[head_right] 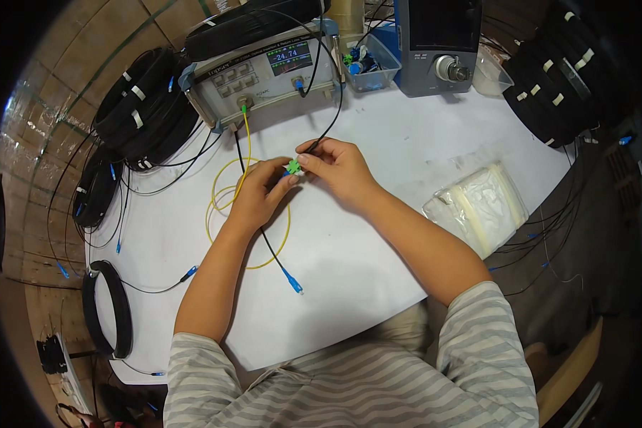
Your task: The recorder is connecting fiber optic cables to a piece of laboratory equipment and using a handheld fiber optic cleaning tool.
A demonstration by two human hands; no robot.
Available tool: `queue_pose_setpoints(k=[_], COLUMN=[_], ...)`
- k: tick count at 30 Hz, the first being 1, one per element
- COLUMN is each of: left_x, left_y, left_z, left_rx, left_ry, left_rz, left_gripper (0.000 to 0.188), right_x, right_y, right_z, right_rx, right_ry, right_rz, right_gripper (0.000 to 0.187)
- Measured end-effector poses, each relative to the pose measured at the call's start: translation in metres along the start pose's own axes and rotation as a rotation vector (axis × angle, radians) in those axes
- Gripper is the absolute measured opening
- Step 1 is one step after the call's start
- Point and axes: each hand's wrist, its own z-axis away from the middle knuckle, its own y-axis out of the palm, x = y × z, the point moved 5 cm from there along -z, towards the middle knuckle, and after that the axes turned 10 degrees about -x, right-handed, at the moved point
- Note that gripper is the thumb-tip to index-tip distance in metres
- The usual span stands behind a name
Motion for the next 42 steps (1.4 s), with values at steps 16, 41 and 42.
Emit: queue_pose_setpoints(k=[16,41,42], left_x=[0.015,0.003,0.002], left_y=[0.000,-0.001,-0.001], left_z=[0.002,0.000,0.000], left_rx=[0.030,0.073,0.066], left_ry=[-0.060,0.093,0.113], left_rz=[0.164,0.091,0.087], left_gripper=[0.018,0.022,0.021], right_x=[0.003,-0.001,0.000], right_y=[0.005,0.004,0.004], right_z=[0.002,0.001,0.001], right_rx=[0.039,0.079,0.083], right_ry=[0.009,0.027,0.027], right_rz=[0.083,0.065,0.064], right_gripper=[0.020,0.023,0.023])
